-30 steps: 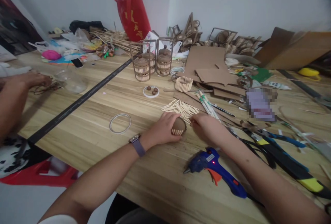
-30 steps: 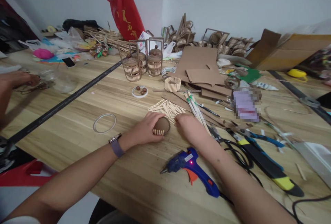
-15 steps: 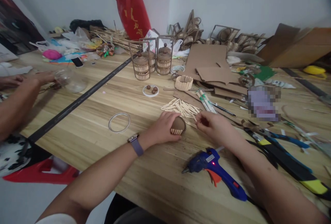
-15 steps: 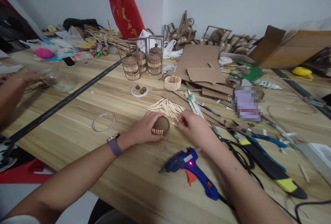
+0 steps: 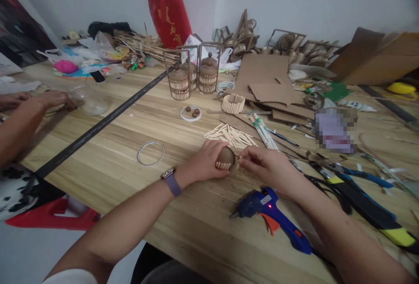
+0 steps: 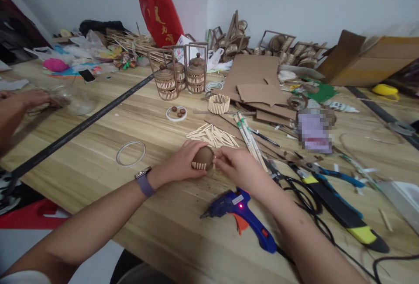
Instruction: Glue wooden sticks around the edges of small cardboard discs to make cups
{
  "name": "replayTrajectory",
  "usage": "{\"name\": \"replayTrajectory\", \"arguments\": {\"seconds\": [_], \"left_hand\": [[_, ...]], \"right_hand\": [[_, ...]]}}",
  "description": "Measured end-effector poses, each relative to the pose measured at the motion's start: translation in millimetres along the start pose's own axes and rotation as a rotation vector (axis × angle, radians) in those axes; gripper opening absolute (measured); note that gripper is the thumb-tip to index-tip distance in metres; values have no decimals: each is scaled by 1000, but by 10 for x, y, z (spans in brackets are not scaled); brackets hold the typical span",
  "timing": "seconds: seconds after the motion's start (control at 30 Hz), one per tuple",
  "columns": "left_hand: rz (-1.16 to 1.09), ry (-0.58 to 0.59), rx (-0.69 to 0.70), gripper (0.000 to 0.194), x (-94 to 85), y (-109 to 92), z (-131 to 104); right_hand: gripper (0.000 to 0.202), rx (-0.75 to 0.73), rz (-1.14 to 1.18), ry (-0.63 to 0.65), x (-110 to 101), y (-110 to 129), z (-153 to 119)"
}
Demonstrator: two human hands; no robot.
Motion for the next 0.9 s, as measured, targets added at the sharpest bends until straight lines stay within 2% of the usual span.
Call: {"name": "replayTrajectory", "arguments": {"seconds": [0.33,0.9], "left_hand": [[-7,-12,2,70,-14,-21,0],[-8,-21,19,70,9,7,12]], "right_hand": [[18,25,22,44,182,46,20],[12,-7,-72,23,185,138,9]]}}
Point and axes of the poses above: each hand's wrist, its own z-axis towards the middle knuckle, its own x-axis out of the palm, y = z × x, the point moved 4 cm from there along z, towards the middle knuckle, and after that the axes turned 6 degrees about -z, right-handed, at the moved point
